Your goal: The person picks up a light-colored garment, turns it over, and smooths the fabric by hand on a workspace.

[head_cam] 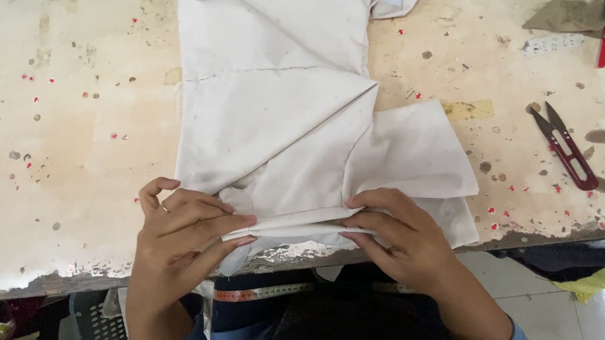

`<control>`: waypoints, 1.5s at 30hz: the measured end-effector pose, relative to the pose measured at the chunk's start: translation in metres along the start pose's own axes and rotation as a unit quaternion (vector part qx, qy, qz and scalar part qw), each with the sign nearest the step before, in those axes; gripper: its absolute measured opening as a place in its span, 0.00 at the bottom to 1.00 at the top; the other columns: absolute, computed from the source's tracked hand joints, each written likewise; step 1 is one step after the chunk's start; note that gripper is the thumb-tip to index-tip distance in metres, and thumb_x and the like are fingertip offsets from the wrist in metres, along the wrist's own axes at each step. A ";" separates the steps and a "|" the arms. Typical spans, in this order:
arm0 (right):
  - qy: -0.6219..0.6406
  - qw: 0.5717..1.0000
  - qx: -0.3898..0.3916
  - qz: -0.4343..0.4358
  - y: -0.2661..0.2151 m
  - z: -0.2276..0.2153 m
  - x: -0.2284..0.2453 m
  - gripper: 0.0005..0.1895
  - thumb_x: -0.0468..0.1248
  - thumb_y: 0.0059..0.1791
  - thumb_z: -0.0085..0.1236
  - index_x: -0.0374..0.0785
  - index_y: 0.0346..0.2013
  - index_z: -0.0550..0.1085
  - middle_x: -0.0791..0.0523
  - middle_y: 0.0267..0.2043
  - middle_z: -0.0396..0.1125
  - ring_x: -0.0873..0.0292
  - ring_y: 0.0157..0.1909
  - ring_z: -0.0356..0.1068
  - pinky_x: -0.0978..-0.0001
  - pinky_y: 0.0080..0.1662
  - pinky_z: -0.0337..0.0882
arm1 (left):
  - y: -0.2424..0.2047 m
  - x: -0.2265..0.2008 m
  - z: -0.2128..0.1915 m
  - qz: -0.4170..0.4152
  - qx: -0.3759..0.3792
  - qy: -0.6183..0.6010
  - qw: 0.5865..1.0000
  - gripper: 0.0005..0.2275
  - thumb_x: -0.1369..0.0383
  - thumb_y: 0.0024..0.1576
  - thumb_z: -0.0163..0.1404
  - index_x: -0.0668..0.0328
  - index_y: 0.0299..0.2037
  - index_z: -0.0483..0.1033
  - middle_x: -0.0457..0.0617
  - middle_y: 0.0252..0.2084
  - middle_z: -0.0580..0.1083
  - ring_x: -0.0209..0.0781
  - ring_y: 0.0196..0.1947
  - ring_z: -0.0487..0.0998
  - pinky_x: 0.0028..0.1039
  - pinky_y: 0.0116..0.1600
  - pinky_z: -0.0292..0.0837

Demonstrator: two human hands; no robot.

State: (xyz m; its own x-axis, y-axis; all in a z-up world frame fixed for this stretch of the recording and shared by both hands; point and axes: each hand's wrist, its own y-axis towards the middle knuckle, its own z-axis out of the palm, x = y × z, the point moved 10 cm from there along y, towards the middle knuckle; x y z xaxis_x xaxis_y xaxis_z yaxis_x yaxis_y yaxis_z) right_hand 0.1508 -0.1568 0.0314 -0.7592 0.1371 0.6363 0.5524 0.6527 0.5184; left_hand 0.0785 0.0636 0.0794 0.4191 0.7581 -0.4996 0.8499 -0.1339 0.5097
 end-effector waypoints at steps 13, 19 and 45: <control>0.053 0.989 -0.134 0.029 0.001 -0.027 -0.001 0.10 0.26 0.46 0.66 0.30 0.41 0.76 0.50 0.39 0.75 0.54 0.38 0.76 0.69 0.43 0.77 | -0.004 -0.001 -0.001 0.006 0.010 -0.021 1.000 0.05 0.63 0.55 0.60 0.43 0.41 0.84 0.34 0.37 0.79 0.30 0.43 0.78 0.38 0.65 0.47; 0.071 0.992 -0.104 -0.009 0.015 -0.021 0.016 0.06 0.21 0.48 0.59 0.30 0.38 0.77 0.49 0.38 0.73 0.56 0.36 0.73 0.74 0.40 0.73 | 0.009 -0.004 0.007 -0.034 0.018 0.000 0.999 0.07 0.66 0.51 0.64 0.43 0.38 0.82 0.33 0.35 0.80 0.33 0.41 0.79 0.41 0.67 0.46; 0.037 0.994 -0.034 0.092 -0.041 -0.092 -0.031 0.06 0.35 0.50 0.60 0.47 0.40 0.82 0.61 0.49 0.77 0.62 0.55 0.77 0.52 0.72 0.55 | 0.007 -0.028 -0.015 0.032 0.008 0.053 0.998 0.05 0.72 0.52 0.61 0.46 0.35 0.83 0.36 0.31 0.75 0.32 0.33 0.75 0.47 0.75 0.45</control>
State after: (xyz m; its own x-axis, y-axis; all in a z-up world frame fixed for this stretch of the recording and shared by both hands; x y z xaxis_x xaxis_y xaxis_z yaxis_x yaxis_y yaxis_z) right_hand 0.1832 -0.2562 0.0428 -0.6166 0.1928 0.7633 0.7041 0.5689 0.4250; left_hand 0.0678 0.0515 0.1077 0.4363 0.8115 -0.3887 0.8279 -0.1929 0.5267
